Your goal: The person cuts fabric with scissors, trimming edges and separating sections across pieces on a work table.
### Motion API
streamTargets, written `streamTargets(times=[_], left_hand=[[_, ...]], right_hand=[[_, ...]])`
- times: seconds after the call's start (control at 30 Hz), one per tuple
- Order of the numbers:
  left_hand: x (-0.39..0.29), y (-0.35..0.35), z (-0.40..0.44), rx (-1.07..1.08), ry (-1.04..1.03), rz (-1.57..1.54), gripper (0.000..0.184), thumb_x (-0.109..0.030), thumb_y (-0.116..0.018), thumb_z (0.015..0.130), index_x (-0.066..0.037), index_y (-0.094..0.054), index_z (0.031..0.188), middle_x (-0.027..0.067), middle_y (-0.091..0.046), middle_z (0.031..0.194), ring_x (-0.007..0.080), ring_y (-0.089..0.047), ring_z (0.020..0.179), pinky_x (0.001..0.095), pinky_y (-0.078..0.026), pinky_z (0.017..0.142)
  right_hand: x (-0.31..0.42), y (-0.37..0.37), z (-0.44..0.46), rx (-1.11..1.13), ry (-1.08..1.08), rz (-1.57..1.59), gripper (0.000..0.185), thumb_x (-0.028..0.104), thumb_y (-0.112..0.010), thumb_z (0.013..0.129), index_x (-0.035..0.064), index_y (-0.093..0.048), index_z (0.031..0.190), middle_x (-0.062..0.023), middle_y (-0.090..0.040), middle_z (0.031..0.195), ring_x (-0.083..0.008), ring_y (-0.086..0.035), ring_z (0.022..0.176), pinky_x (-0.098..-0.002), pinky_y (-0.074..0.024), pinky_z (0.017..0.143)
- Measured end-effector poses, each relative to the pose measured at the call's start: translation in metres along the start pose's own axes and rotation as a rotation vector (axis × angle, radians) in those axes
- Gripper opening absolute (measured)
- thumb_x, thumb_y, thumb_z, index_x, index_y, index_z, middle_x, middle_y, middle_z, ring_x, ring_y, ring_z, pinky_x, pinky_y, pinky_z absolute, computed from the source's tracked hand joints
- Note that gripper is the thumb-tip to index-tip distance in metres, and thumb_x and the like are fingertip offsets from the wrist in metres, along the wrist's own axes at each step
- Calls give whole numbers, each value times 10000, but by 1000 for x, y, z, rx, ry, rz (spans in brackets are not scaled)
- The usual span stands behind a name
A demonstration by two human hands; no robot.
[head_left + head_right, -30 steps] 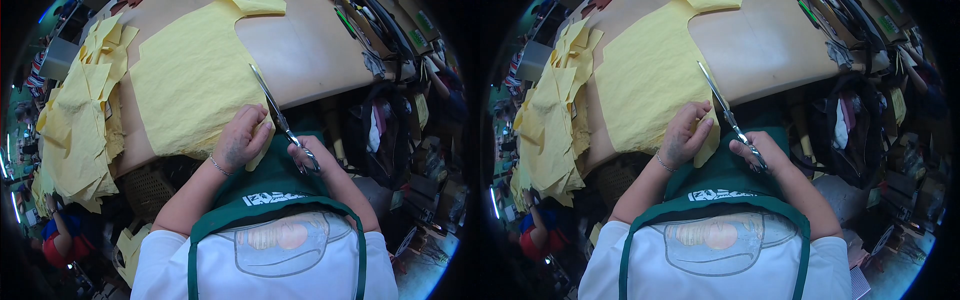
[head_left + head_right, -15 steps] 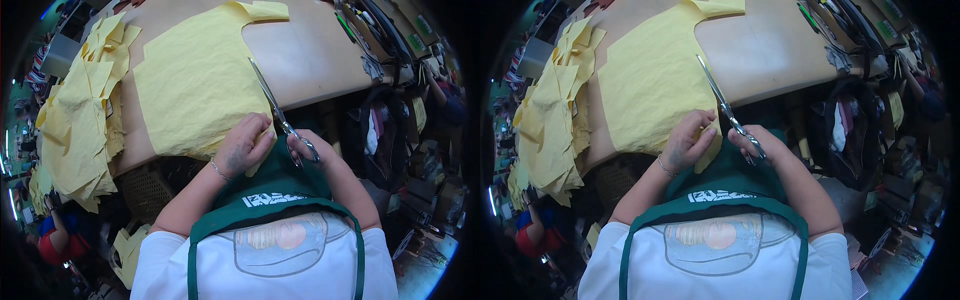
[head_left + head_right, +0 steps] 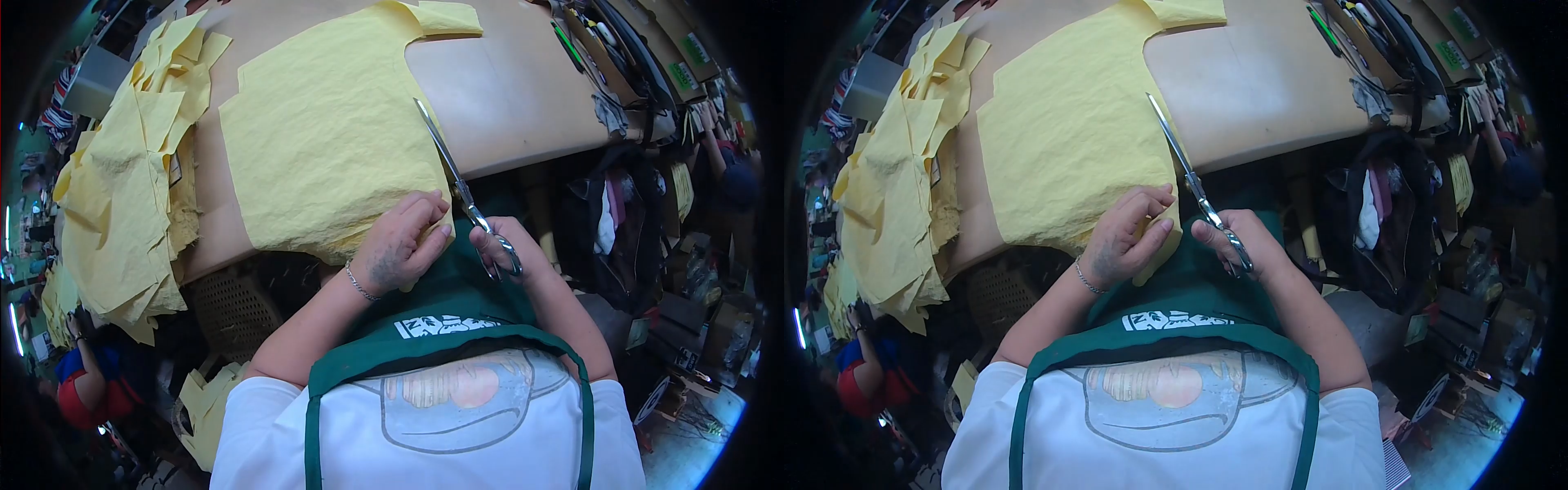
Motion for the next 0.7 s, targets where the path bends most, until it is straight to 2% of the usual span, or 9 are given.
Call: streamTargets(times=[0.23,0.33,0.43,0.53,0.57,0.7], left_hand=[[0,-1,-2,2,-9,-8,102,-80,-533,786,0,-470,786,171,-551,956,291,-519,1004,351,-402,859],[0,0,-3,21,5,-26,103,-82,-529,786,-2,-464,781,169,-548,963,292,-517,1011,349,-405,853],[-4,-3,-6,65,-4,-26,104,-82,-526,785,-2,-460,782,165,-540,972,296,-514,1018,350,-406,850],[-8,-7,-11,122,6,-37,95,-71,-520,785,1,-458,786,156,-527,983,298,-506,1039,347,-409,848],[-10,-7,-13,122,-11,-33,92,-67,-519,785,2,-458,786,155,-527,983,298,-505,1043,345,-411,847],[-10,-6,-16,127,-10,-40,84,-49,-519,780,9,-458,786,152,-526,984,300,-506,1051,335,-418,840]], right_hand=[[-2,1,-5,-2,-20,-50,650,686,-540,627,38,-493,628,-13,-469,486,-93,-489,409,-233,-388,377],[0,1,-4,32,-14,-61,641,684,-540,631,46,-483,644,-8,-471,512,-87,-488,445,-233,-402,415],[7,0,4,79,-26,34,645,699,-523,630,58,-470,669,-3,-470,545,-82,-478,488,-236,-415,460],[5,-2,16,89,-24,87,601,676,-490,680,77,-451,687,4,-454,557,-79,-452,468,-209,-387,441],[5,-1,18,87,-55,61,668,738,-478,617,73,-456,686,0,-463,558,-78,-467,506,-235,-420,479],[6,-1,16,52,-50,78,675,743,-486,603,72,-450,663,1,-459,547,-81,-469,486,-229,-416,458]])
Point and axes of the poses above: each hand's wrist, its own z-axis towards the middle knuckle, its own y-axis out of the back of the hand, x = y × z, the point moved 8 cm from there along z, towards the middle knuckle
